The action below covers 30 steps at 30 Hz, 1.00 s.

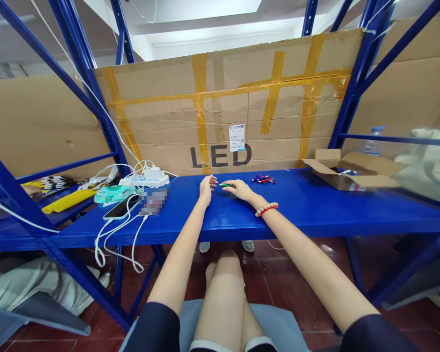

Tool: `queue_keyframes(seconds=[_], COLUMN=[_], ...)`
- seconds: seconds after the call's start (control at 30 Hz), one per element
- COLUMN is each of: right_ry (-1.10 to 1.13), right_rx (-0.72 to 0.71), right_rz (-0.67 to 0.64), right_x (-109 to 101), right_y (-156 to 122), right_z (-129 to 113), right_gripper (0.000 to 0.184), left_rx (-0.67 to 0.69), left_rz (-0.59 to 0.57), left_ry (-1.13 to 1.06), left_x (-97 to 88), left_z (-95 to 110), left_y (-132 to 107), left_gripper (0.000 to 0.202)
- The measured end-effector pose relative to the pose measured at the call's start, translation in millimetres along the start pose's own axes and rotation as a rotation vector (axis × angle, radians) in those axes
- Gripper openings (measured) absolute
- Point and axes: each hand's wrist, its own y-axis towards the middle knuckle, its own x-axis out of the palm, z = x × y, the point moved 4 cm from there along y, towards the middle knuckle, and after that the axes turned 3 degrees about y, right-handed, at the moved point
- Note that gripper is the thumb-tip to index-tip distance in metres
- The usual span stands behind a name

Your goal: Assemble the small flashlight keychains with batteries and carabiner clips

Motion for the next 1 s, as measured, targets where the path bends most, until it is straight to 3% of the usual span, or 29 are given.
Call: queue_keyframes(seconds=[0.23, 0.47, 0.6, 0.7, 0.87, 0.93, 1.0], right_ry=[0.227, 0.279, 0.537, 0.662, 0.606, 0.512, 0.402], right_rx=[-0.023, 0.033, 0.22, 0.284, 0.311, 0.319, 0.282], right_rz=[0.044, 0.185, 0.072, 0.029, -0.009, -0.041, -0.086], right_x=[2, -10, -11, -10, -5, -2, 0], right_y=[5, 3, 0, -3, -7, -7, -7], right_z=[-3, -10, -14, -16, -9, -5, -3], right_gripper=[0.04, 0.04, 0.055, 0.057, 0.054, 0.048, 0.039], left_rx=[-0.028, 0.168, 0.151, 0.117, 0.111, 0.15, 0.211], left_rz=[0.001, 0.081, 0.126, 0.128, 0.123, 0.131, 0.068], left_ry=[-0.061, -0.081, -0.064, -0.041, 0.036, 0.17, 0.327], left_x=[0.3, -5.1, -7.7, -7.5, -7.0, -6.9, -3.2], left_z=[1, 9, 9, 9, 7, 6, 4], left_y=[0, -1, 0, 1, 0, -2, -5], left_gripper=[0.026, 0.014, 0.019, 0.022, 0.023, 0.02, 0.015])
